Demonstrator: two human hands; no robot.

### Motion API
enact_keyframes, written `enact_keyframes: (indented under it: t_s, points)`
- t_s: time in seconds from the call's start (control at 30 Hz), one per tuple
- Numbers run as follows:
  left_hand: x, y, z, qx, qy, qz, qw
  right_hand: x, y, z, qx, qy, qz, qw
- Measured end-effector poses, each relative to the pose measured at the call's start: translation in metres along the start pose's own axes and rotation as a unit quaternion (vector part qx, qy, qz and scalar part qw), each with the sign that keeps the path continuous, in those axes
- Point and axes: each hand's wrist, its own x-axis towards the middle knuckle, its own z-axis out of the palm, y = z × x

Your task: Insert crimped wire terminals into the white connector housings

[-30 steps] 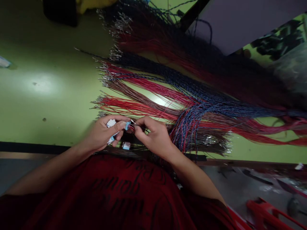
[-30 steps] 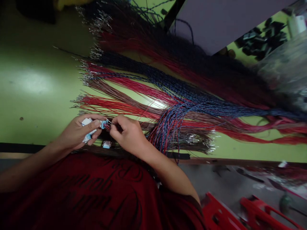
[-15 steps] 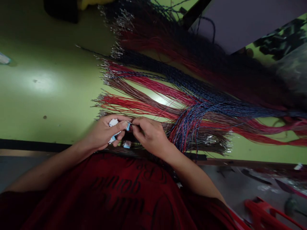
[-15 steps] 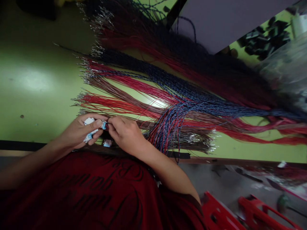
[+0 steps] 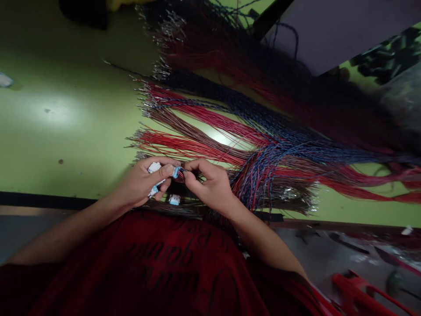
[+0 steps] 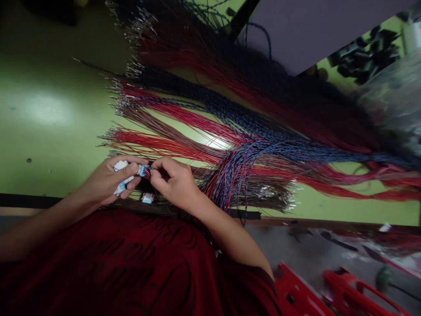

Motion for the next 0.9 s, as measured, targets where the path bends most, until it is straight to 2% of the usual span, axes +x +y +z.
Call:
enact_keyframes:
  t_s: [0.2, 0.37, 0.73, 0.9]
  points:
    - [0.0007, -0.0027, 0.0018, 0.005, 0.02, 0.007, 1.0, -0.0018, 0.0028, 0.0036, -0.06, -0.005, -0.025, 0.998]
    - [0.0005, -0.0038, 0.0022, 0.025, 0.011, 0.006, 1.0, -0.0039, 0.0046, 0.0037, -0.077, 0.001, -0.062, 0.995]
    - [0.0012, -0.001, 0.0042, 0.006, 0.014, 0.003, 1.0, -0.0024, -0.0018, 0.0026, 0.038, 0.036, 0.021, 0.998]
    - [0.0, -0.0015, 0.0037, 0.007, 0.007, -0.003, 1.0, -0.0018, -0.0043, -0.0018, 0.046, 0.037, -0.011, 0.998]
